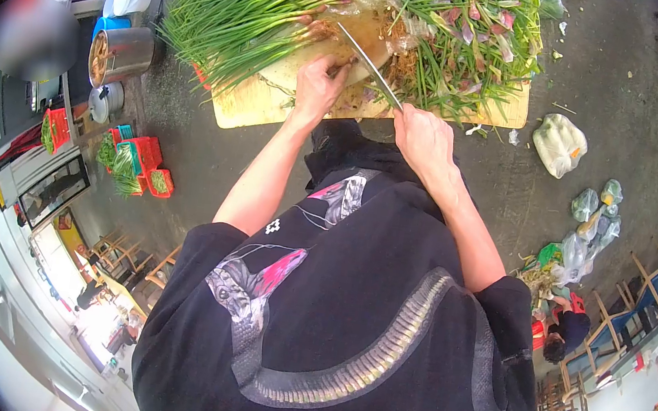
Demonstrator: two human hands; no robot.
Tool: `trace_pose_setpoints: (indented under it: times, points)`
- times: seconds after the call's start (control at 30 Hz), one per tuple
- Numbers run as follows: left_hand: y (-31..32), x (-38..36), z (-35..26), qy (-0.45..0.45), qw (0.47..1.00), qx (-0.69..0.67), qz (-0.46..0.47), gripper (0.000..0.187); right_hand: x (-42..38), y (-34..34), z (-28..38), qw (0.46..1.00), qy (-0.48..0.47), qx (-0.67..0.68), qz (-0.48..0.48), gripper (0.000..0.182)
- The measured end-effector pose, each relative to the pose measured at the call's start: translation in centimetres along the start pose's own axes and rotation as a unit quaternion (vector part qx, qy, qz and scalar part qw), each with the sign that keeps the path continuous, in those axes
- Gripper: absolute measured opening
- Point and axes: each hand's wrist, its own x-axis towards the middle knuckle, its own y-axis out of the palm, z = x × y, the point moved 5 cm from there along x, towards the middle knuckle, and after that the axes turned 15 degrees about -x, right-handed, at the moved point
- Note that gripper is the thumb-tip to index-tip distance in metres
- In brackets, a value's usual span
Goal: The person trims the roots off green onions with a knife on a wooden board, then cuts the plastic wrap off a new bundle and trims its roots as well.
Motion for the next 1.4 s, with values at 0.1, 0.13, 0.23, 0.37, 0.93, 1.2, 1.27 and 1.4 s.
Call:
trace_pose_setpoints:
  times: [0.1,0.13,0.23,0.37,0.93,1.2,1.27,1.4]
  points:
    - [0.1,0.2,-0.1,0.003,1.0,0.0,0.002,0.016,0.7,1.0,0.3,1.0,0.001,-0.006,0.005,0.028]
    - [0.0,0.2,-0.3,0.001,1.0,-0.004,0.0,0.015,0.6,1.1,0.4,1.0,0.005,-0.008,0.01,0.028]
    - [-0.2,0.0,-1.2,-0.011,1.0,-0.009,-0.001,0.014,0.8,1.1,0.6,1.0,0.012,-0.015,0.012,0.028]
    - [0.0,-0.2,-1.4,0.022,0.999,0.032,0.008,0.012,1.0,1.6,0.5,0.999,0.013,-0.024,0.019,0.029]
    - [-10.8,15.1,-2.6,0.206,0.973,0.098,-0.029,0.022,2.5,0.5,-2.6,0.995,0.093,-0.002,-0.039,0.032]
    - [-6.5,6.5,0.2,0.08,0.995,0.04,0.033,0.028,2.3,0.5,-2.7,0.994,0.101,-0.003,-0.036,0.032]
    - [-6.2,5.6,1.0,0.074,0.996,0.05,0.025,0.027,2.1,0.6,-2.4,0.994,0.1,-0.011,-0.042,0.032]
    - [-5.8,6.2,0.7,0.097,0.993,0.068,0.018,0.025,2.4,1.0,-3.3,0.993,0.105,0.047,-0.018,0.033]
